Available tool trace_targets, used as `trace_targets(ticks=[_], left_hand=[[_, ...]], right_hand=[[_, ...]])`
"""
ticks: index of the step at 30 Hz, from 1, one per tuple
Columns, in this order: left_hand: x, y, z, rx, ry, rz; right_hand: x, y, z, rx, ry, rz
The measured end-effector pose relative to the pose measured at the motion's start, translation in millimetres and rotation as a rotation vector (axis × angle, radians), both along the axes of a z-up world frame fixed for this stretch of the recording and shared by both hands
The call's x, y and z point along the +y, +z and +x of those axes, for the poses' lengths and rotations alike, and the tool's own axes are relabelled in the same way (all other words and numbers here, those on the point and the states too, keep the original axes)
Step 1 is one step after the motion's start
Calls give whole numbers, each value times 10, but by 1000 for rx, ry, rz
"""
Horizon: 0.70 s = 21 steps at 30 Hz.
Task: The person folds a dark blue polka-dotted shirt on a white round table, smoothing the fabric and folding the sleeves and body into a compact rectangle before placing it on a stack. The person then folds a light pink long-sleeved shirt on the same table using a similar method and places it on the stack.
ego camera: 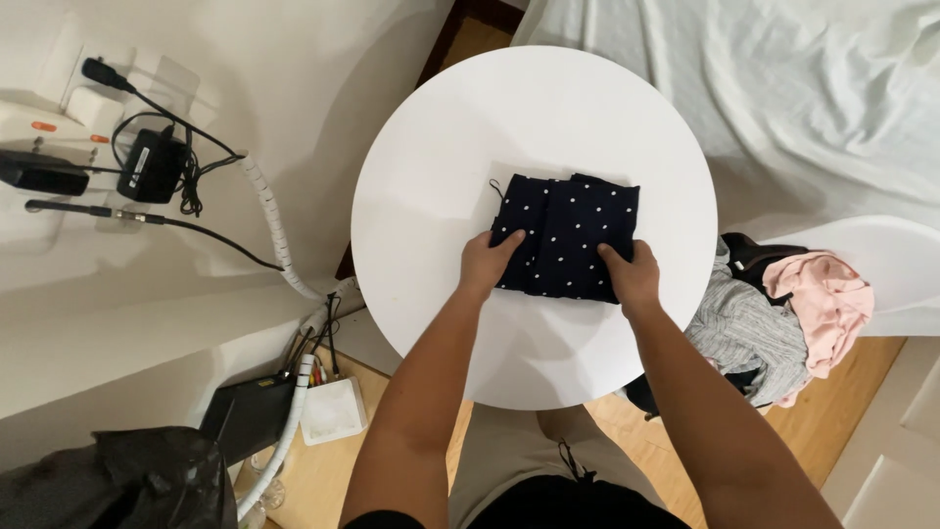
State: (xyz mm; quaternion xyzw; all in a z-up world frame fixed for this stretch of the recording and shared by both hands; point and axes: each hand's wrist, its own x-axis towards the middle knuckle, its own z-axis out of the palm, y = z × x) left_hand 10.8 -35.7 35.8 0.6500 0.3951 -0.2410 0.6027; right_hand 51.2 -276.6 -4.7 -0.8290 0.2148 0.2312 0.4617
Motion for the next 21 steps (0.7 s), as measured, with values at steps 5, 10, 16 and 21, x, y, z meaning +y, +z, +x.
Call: trace_targets(ticks=[5, 10, 16, 21], left_hand=[[-198, -193, -216, -163, -92, 523], [-428, -417, -513, -433, -126, 876], [-826, -55, -757, -813, -802, 780], [-968, -396, -744, -716, -685, 899]], right_hand=[[-76, -159, -64, -281, 139, -248], [-100, 6, -127, -80, 272, -294], [-132, -59, -310, 37, 100, 72], [-127, 19, -317, 70, 19, 574]])
